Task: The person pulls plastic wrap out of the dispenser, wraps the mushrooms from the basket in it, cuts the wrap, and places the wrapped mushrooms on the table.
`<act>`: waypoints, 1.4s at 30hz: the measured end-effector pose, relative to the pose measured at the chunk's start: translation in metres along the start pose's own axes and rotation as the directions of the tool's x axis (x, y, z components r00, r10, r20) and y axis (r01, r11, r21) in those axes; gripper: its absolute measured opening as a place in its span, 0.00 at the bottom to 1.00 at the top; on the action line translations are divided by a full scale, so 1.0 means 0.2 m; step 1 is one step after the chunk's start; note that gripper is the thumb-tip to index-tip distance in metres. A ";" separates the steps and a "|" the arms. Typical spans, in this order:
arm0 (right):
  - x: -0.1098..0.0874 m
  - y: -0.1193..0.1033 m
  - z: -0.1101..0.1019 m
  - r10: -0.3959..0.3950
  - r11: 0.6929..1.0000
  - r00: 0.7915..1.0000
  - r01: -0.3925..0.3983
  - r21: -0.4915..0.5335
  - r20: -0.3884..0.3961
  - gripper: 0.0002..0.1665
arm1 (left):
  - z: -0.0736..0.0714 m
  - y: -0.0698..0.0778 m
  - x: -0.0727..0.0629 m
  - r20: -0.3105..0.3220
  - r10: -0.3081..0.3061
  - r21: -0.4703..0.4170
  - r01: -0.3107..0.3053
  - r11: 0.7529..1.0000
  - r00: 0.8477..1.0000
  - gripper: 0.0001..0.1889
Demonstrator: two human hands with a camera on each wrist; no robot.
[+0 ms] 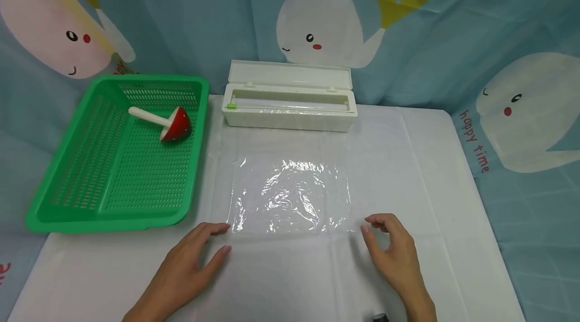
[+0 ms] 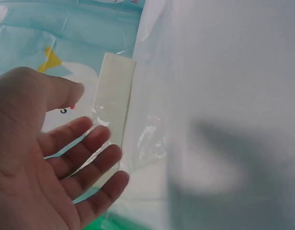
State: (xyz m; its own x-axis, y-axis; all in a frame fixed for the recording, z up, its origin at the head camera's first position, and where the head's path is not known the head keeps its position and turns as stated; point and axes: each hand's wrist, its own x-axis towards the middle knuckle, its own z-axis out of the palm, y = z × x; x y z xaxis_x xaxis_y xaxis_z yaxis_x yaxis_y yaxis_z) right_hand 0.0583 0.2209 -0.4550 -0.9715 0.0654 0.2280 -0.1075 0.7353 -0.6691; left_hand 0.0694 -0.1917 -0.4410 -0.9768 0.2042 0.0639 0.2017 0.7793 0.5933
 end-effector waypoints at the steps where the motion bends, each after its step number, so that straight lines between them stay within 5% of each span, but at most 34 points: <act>1: 0.01 0.00 0.00 -0.020 1.000 1.000 0.020 0.006 0.005 0.13 | -0.01 0.01 0.01 -0.008 0.009 -0.006 -0.009 1.000 1.000 0.26; 14: 0.14 -0.06 0.01 -0.144 0.989 0.984 0.139 0.052 0.109 0.22 | -0.05 0.08 0.11 -0.083 0.073 -0.066 -0.079 0.995 0.994 0.30; 24: 0.22 -0.07 0.05 -0.211 0.977 0.973 0.210 0.025 0.091 0.26 | -0.13 0.07 0.21 -0.222 0.187 -0.031 -0.199 0.980 0.957 0.31; 31: 0.27 -0.09 0.06 -0.209 0.978 0.973 0.206 0.034 0.096 0.28 | -0.23 0.02 0.31 -0.242 0.125 -0.006 -0.130 0.991 0.962 0.29; 37: 0.30 -0.08 0.09 -0.235 0.971 0.971 0.232 0.053 0.050 0.29 | -0.36 -0.04 0.41 -0.314 0.120 -0.022 -0.133 0.991 0.942 0.27; 42: 0.33 -0.08 0.10 -0.241 0.970 0.970 0.239 0.052 0.040 0.29 | -0.45 -0.13 0.50 -0.322 0.050 0.005 -0.051 0.999 0.945 0.24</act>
State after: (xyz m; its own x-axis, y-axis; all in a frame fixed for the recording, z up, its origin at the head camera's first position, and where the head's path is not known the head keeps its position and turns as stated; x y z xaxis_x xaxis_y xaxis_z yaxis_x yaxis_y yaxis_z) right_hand -0.0084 0.1994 -0.4435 -0.9245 -0.1405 0.3544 -0.3472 0.6938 -0.6309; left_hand -0.0405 -0.2454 -0.3772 -0.9363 0.0413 0.3488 0.2521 0.7706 0.5854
